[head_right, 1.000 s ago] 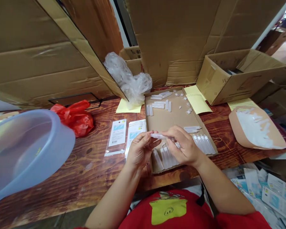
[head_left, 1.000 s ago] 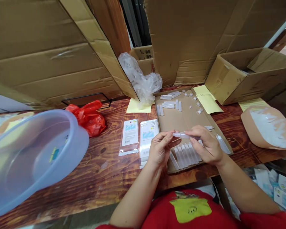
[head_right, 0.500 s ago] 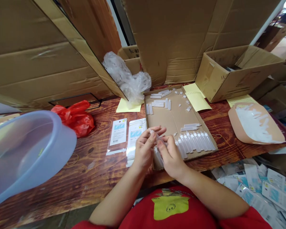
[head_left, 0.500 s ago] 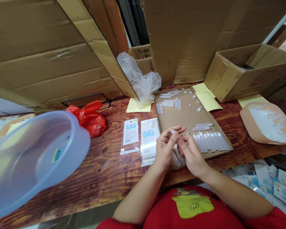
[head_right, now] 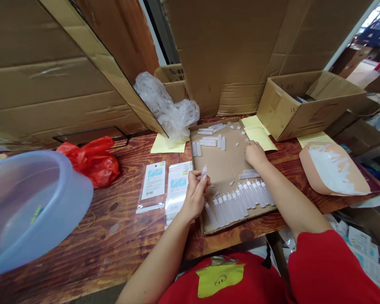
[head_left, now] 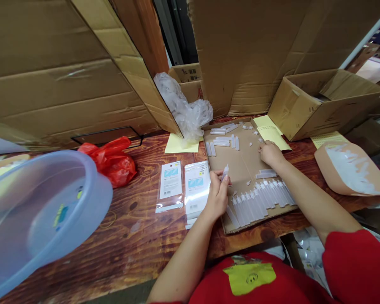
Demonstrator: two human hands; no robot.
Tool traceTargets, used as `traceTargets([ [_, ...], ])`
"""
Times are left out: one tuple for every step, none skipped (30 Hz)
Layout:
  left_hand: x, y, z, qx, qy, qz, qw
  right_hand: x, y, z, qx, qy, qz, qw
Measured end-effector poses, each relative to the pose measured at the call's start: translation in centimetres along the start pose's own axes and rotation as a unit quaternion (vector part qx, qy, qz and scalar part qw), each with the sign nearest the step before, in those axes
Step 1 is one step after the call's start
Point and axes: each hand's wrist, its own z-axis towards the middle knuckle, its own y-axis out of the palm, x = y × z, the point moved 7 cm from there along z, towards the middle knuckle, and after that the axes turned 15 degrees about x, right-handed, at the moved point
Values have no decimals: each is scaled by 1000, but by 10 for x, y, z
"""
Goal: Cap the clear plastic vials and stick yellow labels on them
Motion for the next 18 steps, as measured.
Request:
traceTargets([
  [-1, 0, 0, -5, 0, -6, 1000, 0, 3, -1, -5, 8, 16, 1000],
  [-2, 0, 1, -8, -3, -19, 1000, 0, 6, -2, -10, 18, 36, 999],
  [-3, 0, 3, -7, -12, -35, 999, 1, 7, -4, -16, 32, 58, 998],
  [-4, -1, 5, -2, -27, -50, 998, 2, 9, -6, -24, 52, 84, 995],
  [-5, -2, 8, 7, -41, -65, 997, 3, 11, -8, -35, 75, 113, 990],
  [-5, -2, 10, 17, -55, -76, 995, 5, 13, -11, -50, 102, 144, 983],
  [-5, -3, 11, 25, -66, -85, 994, 6, 15, -13, -66, 131, 178, 973],
  [-5, -3, 13, 31, -74, -91, 993, 7, 17, -15, -82, 157, 214, 961],
  [-4, -3, 13, 36, -80, -95, 992, 8, 17, -17, -97, 181, 250, 946],
  [-3, -4, 14, 40, -83, -97, 991, 7, 17, -18, -110, 200, 286, 931],
  [-2, -4, 14, 44, -84, -99, 991, 6, 16, -18, -120, 216, 320, 915],
  [-1, -4, 14, 47, -86, -103, 990, 5, 14, -19, -127, 227, 351, 899],
  [-1, -5, 14, 48, -90, -109, 989, 3, 11, -19, -133, 234, 380, 885],
  [-1, -4, 14, 46, -96, -116, 988, 1, 8, -20, -137, 239, 406, 871],
  [-1, -3, 14, 42, -103, -125, 986, -2, 5, -21, -139, 241, 428, 860],
  [-2, -2, 13, 35, -112, -136, 984, -6, 2, -24, -139, 244, 447, 849],
  [-2, -1, 12, 27, -119, -147, 982, -10, -1, -28, -137, 243, 468, 839],
  [-1, 1, 11, 20, -125, -158, 979, -17, -5, -32, -132, 234, 490, 829],
])
